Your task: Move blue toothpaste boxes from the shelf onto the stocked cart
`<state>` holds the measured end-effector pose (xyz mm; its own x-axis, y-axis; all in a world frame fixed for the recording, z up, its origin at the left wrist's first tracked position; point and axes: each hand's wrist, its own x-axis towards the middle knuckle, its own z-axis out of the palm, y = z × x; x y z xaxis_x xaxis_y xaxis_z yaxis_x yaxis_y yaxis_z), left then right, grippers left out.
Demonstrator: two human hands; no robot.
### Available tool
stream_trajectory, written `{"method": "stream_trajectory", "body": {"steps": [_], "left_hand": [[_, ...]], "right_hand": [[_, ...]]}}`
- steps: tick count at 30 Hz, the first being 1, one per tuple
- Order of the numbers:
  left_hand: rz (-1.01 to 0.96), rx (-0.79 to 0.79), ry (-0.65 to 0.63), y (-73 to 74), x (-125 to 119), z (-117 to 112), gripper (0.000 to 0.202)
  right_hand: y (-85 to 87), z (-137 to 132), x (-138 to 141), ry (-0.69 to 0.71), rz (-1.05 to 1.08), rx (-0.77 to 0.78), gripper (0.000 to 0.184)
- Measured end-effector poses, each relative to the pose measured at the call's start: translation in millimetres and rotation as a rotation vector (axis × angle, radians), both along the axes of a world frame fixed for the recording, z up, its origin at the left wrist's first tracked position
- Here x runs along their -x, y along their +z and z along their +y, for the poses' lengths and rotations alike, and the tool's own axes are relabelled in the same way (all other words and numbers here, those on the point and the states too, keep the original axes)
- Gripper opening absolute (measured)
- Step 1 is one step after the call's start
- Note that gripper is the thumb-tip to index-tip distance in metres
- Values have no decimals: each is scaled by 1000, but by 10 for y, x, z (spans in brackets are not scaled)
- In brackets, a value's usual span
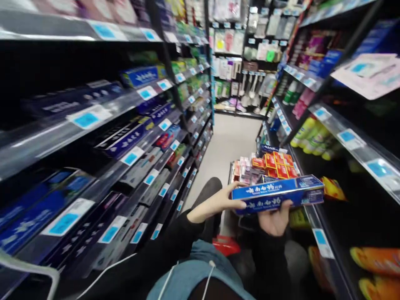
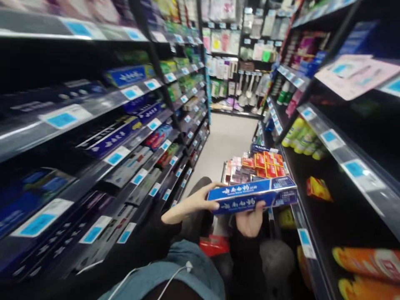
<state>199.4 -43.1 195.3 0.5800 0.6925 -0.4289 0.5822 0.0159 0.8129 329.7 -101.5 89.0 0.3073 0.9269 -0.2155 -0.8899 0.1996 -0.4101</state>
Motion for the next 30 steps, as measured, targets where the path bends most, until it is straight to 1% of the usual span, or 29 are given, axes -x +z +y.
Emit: {"method": "stream_trajectory", "body": {"steps": [1,2,4,7,9,11,13,15,17,20,21,22,23,25,26,28,29,30], "left_hand": [[-75,1,90,-90,-25,0,67],[-120,-27,152,-141,-42,9,61],[-145,-118,183,-155,-46,46,54],[-163,-198,144,-92,14,139,51],[-187,-217,101,-74,80,201,50],[-221,-238,52,-89,149,242,49],[-263,-263,0,-115,211,258,48],[-297,-281,-49,-131,261,265,44],[-319,-266,-114,-127,293,288,39],[-336,-208,-252,-100,294,383,31],[-335,-187,-300,-91,280,429,30],[-330,-169,-341,-85,259,479,28],[-324,-153,-366,-83,232,528,25],[-302,-114,-367,-103,167,612,25],[-297,-85,-332,-128,132,639,32],[-309,5,-207,-221,67,657,61],[-336,72,-123,-289,41,646,77],[-374,151,-26,-370,22,623,87]], "right_hand": [[-48,3,-6,-31,40,34,65],[-101,5,-18,-58,71,52,65],[-226,-34,-64,-116,81,58,65],[-420,-208,-187,-163,-38,55,62],[-488,-357,-280,-151,-125,65,61],[-476,-496,-359,-116,-200,64,64],[-410,-615,-425,-71,-269,48,71],[-346,-715,-495,-3,-324,30,77],[-328,-797,-587,133,-411,11,78],[-378,-866,-744,424,-668,-17,69],[-395,-874,-787,498,-771,-26,67],[-404,-875,-819,548,-869,-30,66],[-400,-872,-838,565,-963,-26,65],[-354,-865,-832,517,-1146,13,62],[-315,-864,-810,460,-1233,50,59],[-226,-861,-743,312,-1379,147,56],[-189,-856,-704,233,-1438,192,55],[-166,-841,-669,158,-1487,236,55]]}}
